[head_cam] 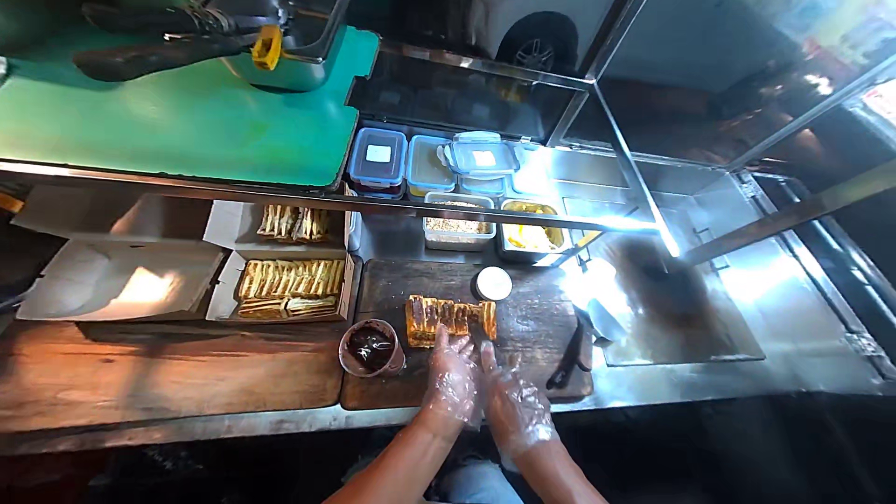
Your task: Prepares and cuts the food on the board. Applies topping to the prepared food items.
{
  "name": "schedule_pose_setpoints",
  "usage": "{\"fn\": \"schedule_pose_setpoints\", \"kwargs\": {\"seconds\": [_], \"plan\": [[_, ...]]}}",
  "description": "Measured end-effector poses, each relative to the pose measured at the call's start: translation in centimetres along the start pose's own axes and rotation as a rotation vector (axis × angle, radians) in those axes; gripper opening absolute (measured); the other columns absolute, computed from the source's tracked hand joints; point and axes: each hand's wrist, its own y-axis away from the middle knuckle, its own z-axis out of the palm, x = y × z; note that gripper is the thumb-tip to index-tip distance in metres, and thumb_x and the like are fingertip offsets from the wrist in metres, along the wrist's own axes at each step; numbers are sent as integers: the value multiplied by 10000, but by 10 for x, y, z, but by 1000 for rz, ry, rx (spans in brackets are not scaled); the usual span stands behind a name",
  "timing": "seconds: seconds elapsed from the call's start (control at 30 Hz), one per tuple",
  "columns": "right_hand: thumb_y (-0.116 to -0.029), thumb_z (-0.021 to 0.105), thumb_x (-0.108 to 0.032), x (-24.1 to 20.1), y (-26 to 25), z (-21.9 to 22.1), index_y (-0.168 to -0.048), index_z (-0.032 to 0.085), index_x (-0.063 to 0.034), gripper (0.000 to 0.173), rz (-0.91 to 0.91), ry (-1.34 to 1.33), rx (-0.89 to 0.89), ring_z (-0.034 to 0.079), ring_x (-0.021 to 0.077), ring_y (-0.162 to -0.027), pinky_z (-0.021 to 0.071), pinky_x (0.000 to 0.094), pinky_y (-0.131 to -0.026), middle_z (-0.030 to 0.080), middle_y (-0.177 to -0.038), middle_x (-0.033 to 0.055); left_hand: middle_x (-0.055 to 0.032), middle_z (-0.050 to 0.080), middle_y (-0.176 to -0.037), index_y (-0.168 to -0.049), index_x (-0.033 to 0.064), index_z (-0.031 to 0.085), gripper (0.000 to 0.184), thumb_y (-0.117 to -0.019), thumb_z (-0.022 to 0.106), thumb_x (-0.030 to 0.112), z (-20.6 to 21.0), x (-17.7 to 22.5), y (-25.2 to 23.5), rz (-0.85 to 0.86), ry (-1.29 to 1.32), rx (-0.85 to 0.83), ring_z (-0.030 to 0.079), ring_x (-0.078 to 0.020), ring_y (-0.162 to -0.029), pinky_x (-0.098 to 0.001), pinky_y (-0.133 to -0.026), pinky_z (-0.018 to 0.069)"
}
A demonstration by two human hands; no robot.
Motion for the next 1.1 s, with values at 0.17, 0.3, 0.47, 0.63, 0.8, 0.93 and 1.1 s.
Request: {"fn": "schedule_pose_setpoints", "kwargs": {"seconds": [0.17,0.3,0.47,0.63,0.8,0.93,1.1], "plan": [[-997,541,-121,9,59,-2,-1479,579,-185,488,-162,-262,354,701,312,-1119,580,479,-949,697,-1263,180,-212,629,-1202,-1391,-24,468,653,-1101,255,521,-30,15,24,-174,-109,-180,657,-294,-1042,-447,-886,555],[-1006,555,-59,-2,68,-20,-1305,651,-15,317,-552,-773,375,694,118,-762,620,315,-723,728,-913,54,-125,744,-977,-1147,-40,664,252,-1040,533,147,-126,54,82,260,-664,-337,740,-227,-823,-392,-746,640],[-1042,469,-248,-66,53,-91,-1276,690,-184,328,-603,-117,152,731,261,-931,601,489,-802,741,-1028,91,-163,636,-1313,-1357,-17,582,950,-660,905,541,-190,118,52,1169,-1081,18,620,-212,-1181,-388,-1001,538],[-996,548,-184,-164,-1,-100,-1139,668,-69,219,-462,197,-243,684,388,-1028,556,633,-813,697,-1074,181,-170,541,-1473,-1484,-14,457,1220,-532,974,547,-155,130,-11,1130,-1099,-188,540,-220,-1354,-394,-1152,463],[-1041,503,-155,-166,-44,-65,-1073,689,5,247,-555,8,-280,677,356,-1026,540,573,-887,690,-1062,205,-110,680,-1280,-1343,4,605,976,-565,956,477,-155,131,-31,1190,-1184,-176,645,-169,-1194,-376,-1067,525],[-1030,522,-191,-122,-38,-50,-942,690,-42,241,-531,-562,-265,604,126,-658,533,327,-658,625,-741,48,-66,674,-1313,-1363,54,614,967,-594,944,539,-157,139,-29,1178,-1216,-202,635,-147,-1218,-378,-1077,524],[-992,574,-206,-68,-35,-16,-1202,699,-39,296,-469,-1116,-416,547,25,-549,453,194,-502,675,-748,-15,-87,656,-1355,-1387,46,602,1008,-586,944,554,-159,142,-31,1210,-1232,-267,617,-165,-1261,-372,-1097,505]]}}
